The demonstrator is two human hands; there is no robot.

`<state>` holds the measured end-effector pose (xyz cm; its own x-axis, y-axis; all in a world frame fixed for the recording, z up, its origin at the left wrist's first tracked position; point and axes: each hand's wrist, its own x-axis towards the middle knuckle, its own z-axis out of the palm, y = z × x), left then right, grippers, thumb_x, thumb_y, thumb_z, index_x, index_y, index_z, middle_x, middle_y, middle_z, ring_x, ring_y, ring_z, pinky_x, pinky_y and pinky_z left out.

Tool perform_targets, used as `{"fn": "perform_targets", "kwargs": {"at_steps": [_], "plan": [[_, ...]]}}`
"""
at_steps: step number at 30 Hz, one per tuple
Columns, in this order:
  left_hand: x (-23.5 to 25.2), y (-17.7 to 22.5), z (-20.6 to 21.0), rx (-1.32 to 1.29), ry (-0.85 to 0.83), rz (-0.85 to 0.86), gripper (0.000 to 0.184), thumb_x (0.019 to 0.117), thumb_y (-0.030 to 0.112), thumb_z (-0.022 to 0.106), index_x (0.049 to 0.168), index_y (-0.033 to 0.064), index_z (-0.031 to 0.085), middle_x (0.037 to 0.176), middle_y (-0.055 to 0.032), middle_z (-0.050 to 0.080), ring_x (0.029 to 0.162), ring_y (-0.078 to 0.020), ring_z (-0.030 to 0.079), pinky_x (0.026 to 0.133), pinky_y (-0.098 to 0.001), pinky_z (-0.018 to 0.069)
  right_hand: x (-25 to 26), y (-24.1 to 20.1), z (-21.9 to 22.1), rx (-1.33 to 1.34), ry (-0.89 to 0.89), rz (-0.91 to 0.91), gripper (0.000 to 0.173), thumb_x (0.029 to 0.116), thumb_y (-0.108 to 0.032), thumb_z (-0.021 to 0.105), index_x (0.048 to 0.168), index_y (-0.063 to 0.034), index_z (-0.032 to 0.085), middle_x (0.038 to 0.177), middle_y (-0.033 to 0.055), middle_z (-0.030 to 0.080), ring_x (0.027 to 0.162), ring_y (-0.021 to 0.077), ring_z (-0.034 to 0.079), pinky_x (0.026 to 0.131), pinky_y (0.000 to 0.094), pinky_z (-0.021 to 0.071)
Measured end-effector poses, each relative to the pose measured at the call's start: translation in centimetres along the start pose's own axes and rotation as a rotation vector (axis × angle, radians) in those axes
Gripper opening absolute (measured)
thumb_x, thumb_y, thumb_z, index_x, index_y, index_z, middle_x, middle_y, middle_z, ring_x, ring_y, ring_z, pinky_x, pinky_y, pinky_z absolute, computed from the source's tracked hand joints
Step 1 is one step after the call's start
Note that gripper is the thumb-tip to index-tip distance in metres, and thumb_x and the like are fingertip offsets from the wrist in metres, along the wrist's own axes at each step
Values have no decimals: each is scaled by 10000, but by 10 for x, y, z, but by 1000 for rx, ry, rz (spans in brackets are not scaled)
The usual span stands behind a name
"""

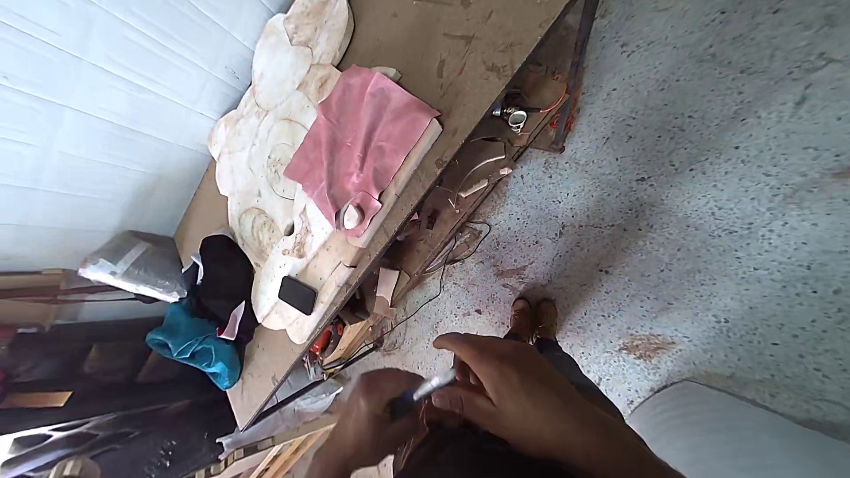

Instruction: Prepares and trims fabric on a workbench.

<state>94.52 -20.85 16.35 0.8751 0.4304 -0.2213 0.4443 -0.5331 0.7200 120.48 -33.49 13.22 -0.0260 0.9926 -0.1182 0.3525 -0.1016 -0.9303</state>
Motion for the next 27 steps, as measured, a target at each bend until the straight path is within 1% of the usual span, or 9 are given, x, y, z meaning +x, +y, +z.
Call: {"fn": "perform_targets", "kwargs": {"at_steps": [4, 6, 10, 13, 19, 22, 24, 26, 27], "plan": [[-31, -1, 32, -28, -82, -136, 218, 907, 225, 750, 1109, 145, 734, 916, 25, 736, 786, -62, 688, 711, -293, 620, -8, 32, 14, 101, -222, -25, 537, 966, -705, 499, 1188, -239, 646, 848, -50, 640, 750, 117, 631, 696, 393, 560], [-50, -18, 39, -12, -118, -260, 232, 911, 258, 727, 1126, 170, 733, 857, 45, 720, 717, -53, 665, 642, -289, 600, -9, 51, 26, 71, -222, -33, 484, 988, -653, 511, 1135, -219, 666, 852, -43, 639, 759, 116, 635, 695, 381, 558], [-94, -65, 42, 16, -139, -521, 366, 923, 270, 726, 1278, 198, 681, 780, 52, 687, 622, -83, 630, 556, -314, 573, 13, 93, 61, 66, -220, 1, 440, 992, -609, 546, 1104, -203, 676, 833, -48, 633, 741, 108, 627, 686, 365, 552], [-127, -116, 34, 128, -54, -571, 320, 899, 239, 738, 1212, 186, 694, 824, 69, 718, 657, -67, 665, 576, -305, 602, 50, 121, 98, 179, -250, 66, 394, 992, -578, 576, 1134, -226, 682, 844, -61, 676, 761, 103, 656, 734, 404, 573], [-199, -266, -41, 322, 304, -395, 260, 940, 299, 706, 1146, 141, 701, 926, 11, 720, 744, -100, 683, 655, -333, 618, 177, 145, 241, 320, -182, 206, 341, 1016, -499, 583, 1100, -191, 702, 907, -17, 708, 819, 139, 686, 766, 446, 587], [-226, -354, -90, 446, 446, -376, 300, 949, 305, 685, 1117, 57, 681, 949, -58, 690, 779, -132, 670, 671, -349, 606, 268, 162, 347, 405, -158, 280, 335, 1008, -459, 591, 1113, -171, 727, 994, 51, 726, 928, 215, 700, 852, 547, 571], [-243, -410, -110, 467, 513, -347, 285, 948, 281, 667, 1109, 46, 658, 989, -79, 684, 815, -144, 661, 697, -343, 587, 325, 187, 423, 437, -87, 304, 322, 1005, -421, 602, 1129, -157, 740, 1024, 71, 737, 950, 226, 709, 867, 552, 574], [-262, -454, -127, 473, 563, -371, 278, 958, 293, 650, 1122, 69, 644, 1015, -70, 677, 872, -146, 649, 749, -333, 564, 380, 191, 476, 380, -15, 348, 345, 1002, -355, 607, 1177, -74, 705, 1072, 144, 730, 983, 278, 715, 872, 546, 583], [-268, -474, -130, 459, 576, -388, 290, 962, 311, 648, 1132, 77, 646, 1020, -70, 680, 902, -151, 650, 783, -337, 560, 399, 169, 470, 331, -68, 448, 381, 1015, -276, 603, 1267, 7, 643, 1189, 219, 694, 1102, 329, 681, 954, 539, 542]]}}
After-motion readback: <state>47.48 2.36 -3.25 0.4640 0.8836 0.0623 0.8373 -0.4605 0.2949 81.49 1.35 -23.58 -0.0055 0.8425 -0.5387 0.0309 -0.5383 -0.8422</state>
